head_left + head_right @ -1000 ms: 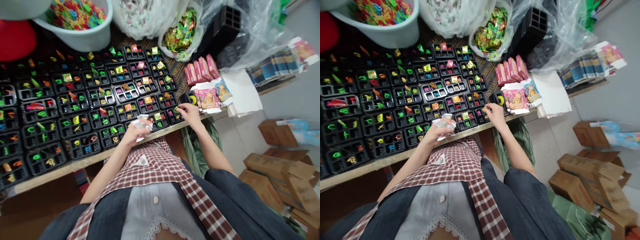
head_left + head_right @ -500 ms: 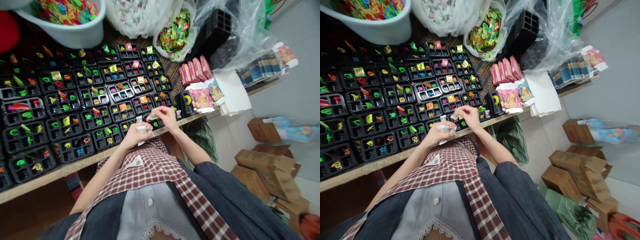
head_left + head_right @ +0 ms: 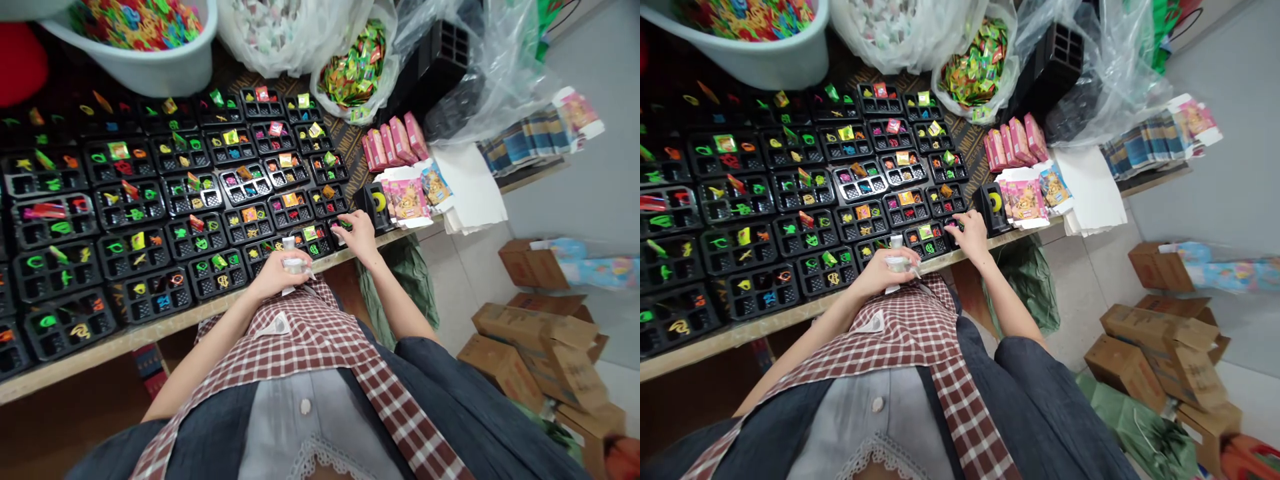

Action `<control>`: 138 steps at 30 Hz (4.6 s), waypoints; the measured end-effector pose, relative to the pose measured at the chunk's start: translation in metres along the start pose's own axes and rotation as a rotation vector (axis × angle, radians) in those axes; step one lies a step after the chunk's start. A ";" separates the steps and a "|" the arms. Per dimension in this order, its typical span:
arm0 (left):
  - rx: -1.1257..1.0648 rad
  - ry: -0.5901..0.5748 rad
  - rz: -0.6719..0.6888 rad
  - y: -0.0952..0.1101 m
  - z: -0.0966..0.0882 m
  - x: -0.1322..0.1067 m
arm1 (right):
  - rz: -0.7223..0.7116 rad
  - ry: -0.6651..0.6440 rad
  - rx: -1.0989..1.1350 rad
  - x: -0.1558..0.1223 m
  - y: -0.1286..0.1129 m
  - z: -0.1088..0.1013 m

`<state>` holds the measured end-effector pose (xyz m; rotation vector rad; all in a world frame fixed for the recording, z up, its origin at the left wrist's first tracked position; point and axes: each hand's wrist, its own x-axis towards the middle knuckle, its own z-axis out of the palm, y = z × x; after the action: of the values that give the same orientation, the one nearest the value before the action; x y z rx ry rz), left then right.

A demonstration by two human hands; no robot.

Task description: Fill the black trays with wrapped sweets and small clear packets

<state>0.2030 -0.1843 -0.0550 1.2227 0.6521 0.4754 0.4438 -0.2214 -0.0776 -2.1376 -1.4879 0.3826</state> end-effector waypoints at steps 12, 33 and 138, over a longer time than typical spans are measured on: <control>-0.060 -0.034 -0.128 -0.002 0.009 -0.001 | -0.036 -0.159 0.512 -0.002 -0.064 0.012; -0.520 0.429 -0.300 0.001 0.005 0.007 | -0.132 -0.197 0.514 -0.032 -0.090 0.010; -0.537 0.814 -0.150 -0.014 -0.103 -0.115 | -0.525 -0.517 0.241 -0.027 -0.176 0.115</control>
<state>0.0488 -0.1915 -0.0661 0.4319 1.1975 0.9638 0.2381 -0.1705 -0.0783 -1.4425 -2.0827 0.9058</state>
